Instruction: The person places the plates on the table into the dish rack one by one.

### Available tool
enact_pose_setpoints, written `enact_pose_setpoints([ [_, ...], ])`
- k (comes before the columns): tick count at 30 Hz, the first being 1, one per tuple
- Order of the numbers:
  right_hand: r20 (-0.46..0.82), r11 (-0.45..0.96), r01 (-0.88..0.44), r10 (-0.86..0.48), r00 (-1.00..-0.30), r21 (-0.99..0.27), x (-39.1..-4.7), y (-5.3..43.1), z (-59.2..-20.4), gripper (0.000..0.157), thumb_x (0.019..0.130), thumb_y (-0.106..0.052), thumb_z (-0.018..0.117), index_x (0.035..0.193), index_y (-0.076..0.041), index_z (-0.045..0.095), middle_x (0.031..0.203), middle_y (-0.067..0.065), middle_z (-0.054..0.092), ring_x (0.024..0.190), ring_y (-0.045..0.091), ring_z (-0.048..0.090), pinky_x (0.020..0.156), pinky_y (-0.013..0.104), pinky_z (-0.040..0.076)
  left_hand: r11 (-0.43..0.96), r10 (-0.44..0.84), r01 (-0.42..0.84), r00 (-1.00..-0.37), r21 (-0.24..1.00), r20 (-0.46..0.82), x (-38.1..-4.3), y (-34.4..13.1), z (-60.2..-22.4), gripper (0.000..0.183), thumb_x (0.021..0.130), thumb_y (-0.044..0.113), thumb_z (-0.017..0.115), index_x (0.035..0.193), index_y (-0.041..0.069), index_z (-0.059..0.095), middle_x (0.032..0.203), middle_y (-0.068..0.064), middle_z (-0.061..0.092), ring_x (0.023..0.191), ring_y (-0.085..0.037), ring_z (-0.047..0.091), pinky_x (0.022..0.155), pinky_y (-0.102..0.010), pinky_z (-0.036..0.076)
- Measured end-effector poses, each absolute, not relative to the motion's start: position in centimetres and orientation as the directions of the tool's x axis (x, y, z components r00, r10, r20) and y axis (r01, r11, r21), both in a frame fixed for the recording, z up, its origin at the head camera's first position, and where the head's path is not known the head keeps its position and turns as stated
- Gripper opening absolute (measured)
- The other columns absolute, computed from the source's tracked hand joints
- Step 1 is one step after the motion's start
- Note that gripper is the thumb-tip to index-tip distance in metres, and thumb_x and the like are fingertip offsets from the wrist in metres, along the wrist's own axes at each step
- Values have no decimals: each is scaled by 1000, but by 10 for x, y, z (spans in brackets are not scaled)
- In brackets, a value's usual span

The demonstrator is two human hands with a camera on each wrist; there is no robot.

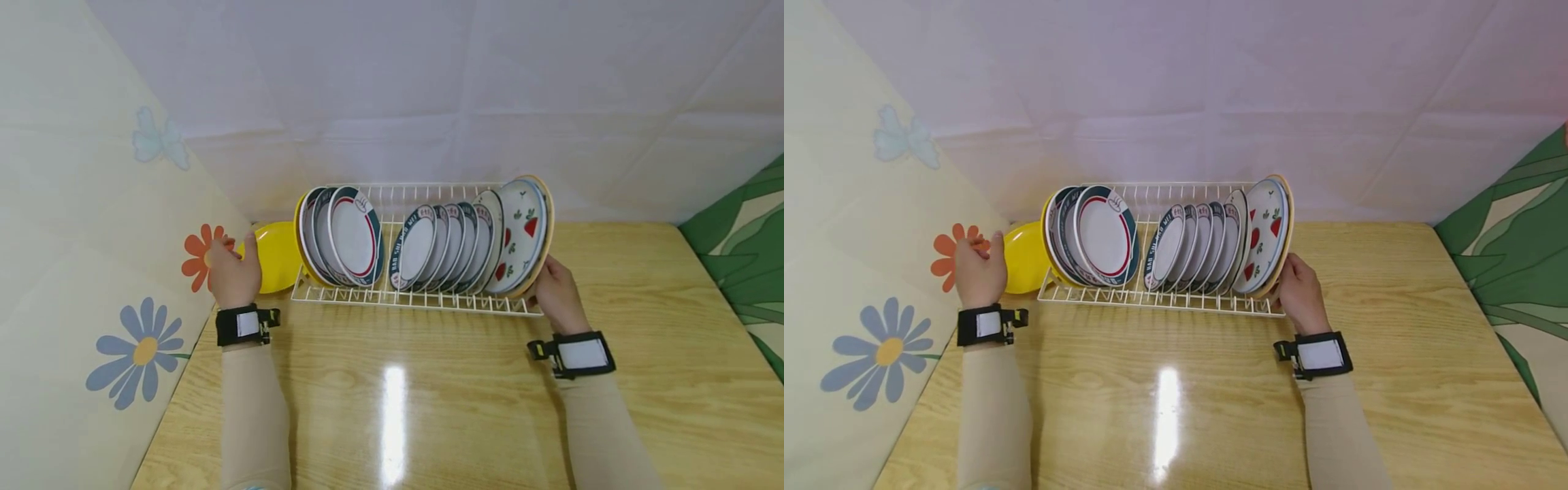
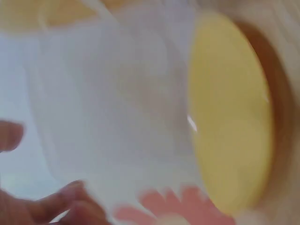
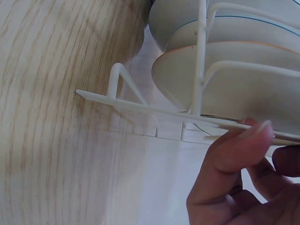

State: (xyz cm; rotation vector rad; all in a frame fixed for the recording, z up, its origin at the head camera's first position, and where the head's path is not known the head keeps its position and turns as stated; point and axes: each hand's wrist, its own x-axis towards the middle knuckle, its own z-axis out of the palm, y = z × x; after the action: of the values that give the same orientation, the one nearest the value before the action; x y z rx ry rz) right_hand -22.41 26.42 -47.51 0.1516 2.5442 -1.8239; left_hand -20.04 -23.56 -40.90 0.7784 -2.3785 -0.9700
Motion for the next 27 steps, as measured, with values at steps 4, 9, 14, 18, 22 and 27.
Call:
enact_pose_setpoints([
  [4, -63, 318, 85, 78, -995, -944, -224, 264, -474, 58, 113, -42, 30, 150, -1, 51, 76, -19, 61, 61, 7, 57, 52, 31, 54, 535, -680, -503, -733, 679, -8, -196, -266, -422, 79, 103, 59, 46, 151, -3, 35, 133, -27, 49, 107, -44, 55, 94, -49, 46],
  [9, -59, 327, 83, 81, -995, -941, -223, 264, -474, 59, 113, -42, 30, 149, 0, 50, 75, -19, 60, 63, 7, 57, 53, 31, 54, 502, -688, -628, -707, 595, -165, -198, -285, -444, 84, 104, 55, 48, 154, -9, 28, 148, -34, 44, 126, -50, 51, 114, -58, 41],
  [14, -62, 357, 85, 76, -995, -930, -222, 264, -473, 61, 113, -44, 29, 152, -2, 48, 79, -17, 60, 65, 7, 58, 55, 32, 55, 566, -620, -635, -748, 525, -237, -199, -287, -462, 66, 105, 44, 50, 143, -11, 47, 127, -32, 59, 110, -43, 57, 105, -55, 47],
  [18, -51, 361, 71, 65, -997, -930, -221, 264, -472, 62, 113, -46, 27, 155, -4, 45, 83, -14, 61, 66, 8, 59, 56, 34, 56, 602, -588, -589, -784, 540, -200, -200, -286, -466, 54, 104, 27, 52, 139, -13, 49, 122, -33, 58, 108, -43, 56, 103, -55, 46],
  [22, -42, 354, 59, 54, -998, -933, -221, 263, -472, 61, 113, -44, 27, 156, -4, 43, 85, -12, 61, 67, 9, 60, 56, 35, 56, 477, -622, -555, -761, 682, -184, -201, -284, -463, 43, 101, 14, 46, 135, -14, 48, 113, -27, 53, 103, -40, 52, 93, -48, 45],
  [27, -42, 360, 59, 55, -998, -931, -221, 263, -472, 61, 113, -44, 26, 156, -4, 43, 88, -10, 61, 68, 9, 60, 56, 34, 56, 282, -638, -473, -742, 835, -205, -203, -280, -459, 49, 101, 10, 37, 148, -4, 29, 117, -15, 45, 109, -33, 47, 95, -37, 38],
])
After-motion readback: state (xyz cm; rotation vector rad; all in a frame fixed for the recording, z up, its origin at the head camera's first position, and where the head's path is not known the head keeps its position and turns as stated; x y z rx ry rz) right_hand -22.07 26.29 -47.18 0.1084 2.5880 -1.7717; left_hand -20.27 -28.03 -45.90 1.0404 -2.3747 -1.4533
